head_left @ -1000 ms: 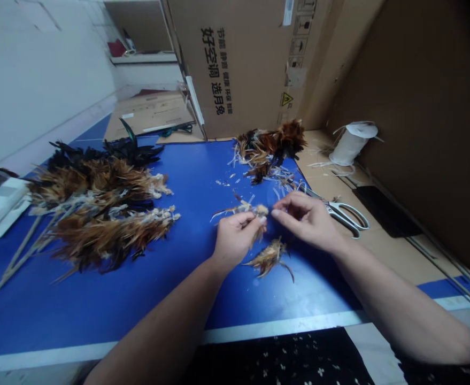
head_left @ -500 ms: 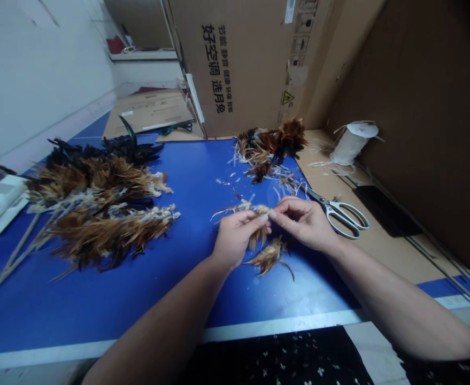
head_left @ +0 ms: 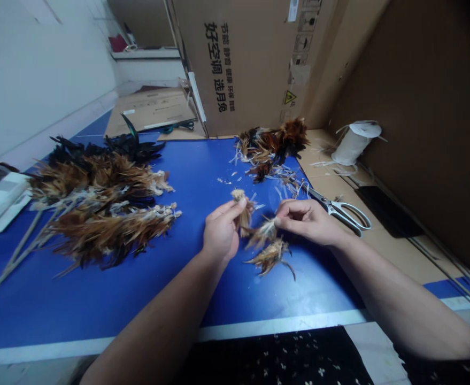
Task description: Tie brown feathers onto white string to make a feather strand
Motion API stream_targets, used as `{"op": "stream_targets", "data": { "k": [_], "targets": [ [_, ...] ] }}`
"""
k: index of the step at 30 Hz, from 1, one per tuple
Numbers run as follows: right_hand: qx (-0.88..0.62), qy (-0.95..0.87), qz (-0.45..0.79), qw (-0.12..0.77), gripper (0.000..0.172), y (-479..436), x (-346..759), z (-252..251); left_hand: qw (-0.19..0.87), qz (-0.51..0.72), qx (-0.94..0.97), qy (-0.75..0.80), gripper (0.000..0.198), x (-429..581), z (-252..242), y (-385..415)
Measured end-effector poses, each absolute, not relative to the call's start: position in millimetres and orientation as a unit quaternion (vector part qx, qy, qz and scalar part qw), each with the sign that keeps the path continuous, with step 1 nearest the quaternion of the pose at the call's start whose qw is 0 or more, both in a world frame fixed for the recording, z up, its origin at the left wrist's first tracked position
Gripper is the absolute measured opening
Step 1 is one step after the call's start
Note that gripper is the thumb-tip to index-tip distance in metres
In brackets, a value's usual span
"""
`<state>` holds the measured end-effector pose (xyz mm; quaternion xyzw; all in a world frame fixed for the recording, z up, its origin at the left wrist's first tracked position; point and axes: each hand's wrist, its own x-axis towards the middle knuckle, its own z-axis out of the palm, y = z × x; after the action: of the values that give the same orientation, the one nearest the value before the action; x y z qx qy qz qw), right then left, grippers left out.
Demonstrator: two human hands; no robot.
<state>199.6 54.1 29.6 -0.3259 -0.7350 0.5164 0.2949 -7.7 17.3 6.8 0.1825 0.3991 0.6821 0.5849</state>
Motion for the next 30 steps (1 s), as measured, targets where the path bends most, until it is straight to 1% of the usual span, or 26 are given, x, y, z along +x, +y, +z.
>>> {"op": "stream_targets", "data": {
  "k": [2, 4, 8, 11, 12, 13, 15, 17, 18, 23, 27, 30],
  "targets": [
    [-0.304, -0.762, 0.529, 0.215, 0.028, 56, 201, 30, 0.573, 0.695, 0.171, 0.398, 0.023, -11, 7, 19],
    [-0.291, -0.798, 0.498, 0.171, 0.021, 56, 200, 29, 0.569, 0.702, 0.171, 0.392, 0.021, -14, 9, 20],
    [-0.291, -0.845, 0.422, 0.153, 0.013, 56, 199, 22, 0.533, 0.741, 0.186, 0.364, 0.018, -19, 15, 20],
    [-0.290, -0.863, 0.393, 0.125, 0.014, 58, 202, 20, 0.518, 0.752, 0.203, 0.354, 0.019, -20, 19, 19],
    [-0.293, -0.869, 0.373, 0.144, 0.017, 58, 202, 20, 0.524, 0.743, 0.210, 0.360, 0.020, -19, 19, 18],
    [-0.300, -0.869, 0.351, 0.180, 0.020, 58, 202, 21, 0.536, 0.728, 0.219, 0.368, 0.022, -18, 19, 17],
    [-0.325, -0.846, 0.321, 0.274, 0.028, 57, 201, 24, 0.566, 0.686, 0.245, 0.386, 0.023, -12, 16, 13],
    [-0.345, -0.812, 0.319, 0.346, 0.031, 55, 199, 28, 0.593, 0.646, 0.276, 0.395, 0.024, -5, 13, 8],
    [-0.347, -0.801, 0.325, 0.364, 0.031, 53, 197, 29, 0.603, 0.630, 0.288, 0.396, 0.024, -2, 11, 6],
    [-0.332, -0.789, 0.350, 0.382, 0.027, 47, 193, 30, 0.622, 0.578, 0.323, 0.418, 0.025, 4, 5, 0],
    [-0.329, -0.786, 0.348, 0.391, 0.024, 47, 193, 30, 0.612, 0.525, 0.379, 0.455, 0.027, 2, 2, -1],
    [-0.332, -0.786, 0.356, 0.381, 0.025, 47, 193, 30, 0.592, 0.490, 0.440, 0.465, 0.028, 0, 1, -2]
  ]
}}
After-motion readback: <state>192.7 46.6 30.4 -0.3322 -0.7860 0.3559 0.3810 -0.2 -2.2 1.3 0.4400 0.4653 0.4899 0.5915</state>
